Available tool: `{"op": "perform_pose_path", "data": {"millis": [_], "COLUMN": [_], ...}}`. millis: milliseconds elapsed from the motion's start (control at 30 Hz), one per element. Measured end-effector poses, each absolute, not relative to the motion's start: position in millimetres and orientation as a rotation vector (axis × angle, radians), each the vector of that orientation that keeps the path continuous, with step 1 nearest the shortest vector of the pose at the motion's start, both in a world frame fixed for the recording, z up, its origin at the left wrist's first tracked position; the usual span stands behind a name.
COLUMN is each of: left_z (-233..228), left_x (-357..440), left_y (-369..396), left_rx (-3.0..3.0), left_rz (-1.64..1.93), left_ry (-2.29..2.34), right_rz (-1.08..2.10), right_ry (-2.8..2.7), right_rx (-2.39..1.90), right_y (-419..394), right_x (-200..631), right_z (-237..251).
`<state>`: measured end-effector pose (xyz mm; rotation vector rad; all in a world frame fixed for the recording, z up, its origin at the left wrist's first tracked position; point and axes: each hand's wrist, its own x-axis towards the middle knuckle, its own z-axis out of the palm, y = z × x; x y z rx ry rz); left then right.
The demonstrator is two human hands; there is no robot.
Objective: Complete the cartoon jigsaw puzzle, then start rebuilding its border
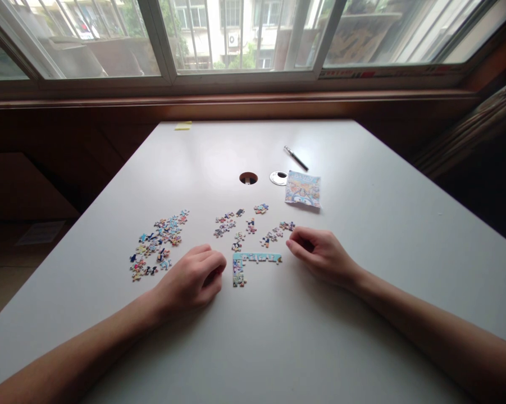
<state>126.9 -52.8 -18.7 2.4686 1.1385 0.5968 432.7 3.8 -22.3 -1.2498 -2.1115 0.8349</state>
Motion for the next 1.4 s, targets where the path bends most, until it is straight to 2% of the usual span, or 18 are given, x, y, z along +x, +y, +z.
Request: {"op": "perform_pose_path", "data": {"millis": [1400], "left_z": [-19.9], "left_x": [126.2], "left_y": [-53.4], "left_rx": [2.453], "left_rz": [0.587], "left_ry": [1.136], "right_rz": [0.829], "right_ry": [-2.110], "right_rx": [-1.244], "right_y": [4.7], "right_x": [435.2], "right_z": [-25.1]}}
